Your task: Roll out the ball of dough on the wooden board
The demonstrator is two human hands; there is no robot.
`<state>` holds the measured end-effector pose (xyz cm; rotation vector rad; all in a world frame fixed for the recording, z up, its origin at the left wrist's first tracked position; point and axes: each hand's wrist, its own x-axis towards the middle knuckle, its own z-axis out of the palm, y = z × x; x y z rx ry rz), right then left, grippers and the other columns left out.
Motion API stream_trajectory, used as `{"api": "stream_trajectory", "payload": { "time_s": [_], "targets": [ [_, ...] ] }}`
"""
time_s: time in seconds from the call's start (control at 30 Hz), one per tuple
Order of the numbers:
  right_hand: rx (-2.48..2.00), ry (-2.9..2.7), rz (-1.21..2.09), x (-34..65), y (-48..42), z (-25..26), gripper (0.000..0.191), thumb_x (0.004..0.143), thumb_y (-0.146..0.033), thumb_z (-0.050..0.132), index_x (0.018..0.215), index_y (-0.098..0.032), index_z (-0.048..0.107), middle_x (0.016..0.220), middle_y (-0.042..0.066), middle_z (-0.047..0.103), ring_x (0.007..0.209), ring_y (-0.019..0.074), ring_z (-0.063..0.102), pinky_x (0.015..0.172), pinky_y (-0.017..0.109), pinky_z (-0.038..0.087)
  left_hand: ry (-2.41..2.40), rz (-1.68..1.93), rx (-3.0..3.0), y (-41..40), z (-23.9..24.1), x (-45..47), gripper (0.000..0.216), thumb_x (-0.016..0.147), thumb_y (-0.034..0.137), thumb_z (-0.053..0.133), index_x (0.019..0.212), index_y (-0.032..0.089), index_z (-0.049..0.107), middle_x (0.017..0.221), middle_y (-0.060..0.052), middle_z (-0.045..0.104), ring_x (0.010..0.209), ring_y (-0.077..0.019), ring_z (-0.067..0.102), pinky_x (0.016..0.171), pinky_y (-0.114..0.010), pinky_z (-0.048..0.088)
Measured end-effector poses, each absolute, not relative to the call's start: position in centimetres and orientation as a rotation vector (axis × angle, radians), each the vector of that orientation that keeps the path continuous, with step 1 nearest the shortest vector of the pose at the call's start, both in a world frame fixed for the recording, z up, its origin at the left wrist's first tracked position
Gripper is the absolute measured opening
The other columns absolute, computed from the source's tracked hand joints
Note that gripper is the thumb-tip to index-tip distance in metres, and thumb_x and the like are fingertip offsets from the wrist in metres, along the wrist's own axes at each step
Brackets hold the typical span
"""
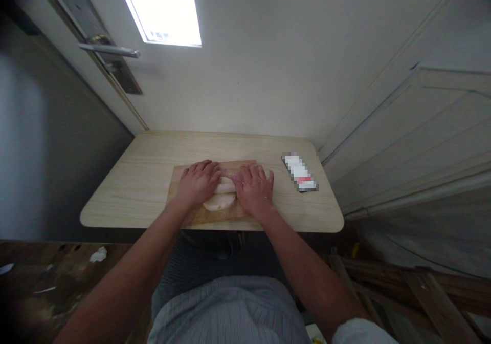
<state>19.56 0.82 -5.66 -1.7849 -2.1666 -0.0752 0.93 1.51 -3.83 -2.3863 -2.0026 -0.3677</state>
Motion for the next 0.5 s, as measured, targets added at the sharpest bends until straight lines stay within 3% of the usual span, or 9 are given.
{"api": "stream_trajectory", "payload": {
  "time_s": [0.5],
  "targets": [
    [-1.874, -2.224, 0.007, 19.2, 4.5, -5.6, 0.053, 0.106, -0.049, 0.032, 0.149, -0.026, 0.05, 0.154, 0.01, 0.051, 0.141, 0.0364, 0.041, 0.114, 0.067, 0.021, -2.125, -0.313, -2.448, 4.7, -3.3, 0.4, 0.047, 0.103, 0.04, 0.031, 0.139, 0.023, 0.057, 0.146, -0.012, 0.057, 0.134, -0.0339, 0.05, 0.106, -0.059, 0.042]
  ]
}}
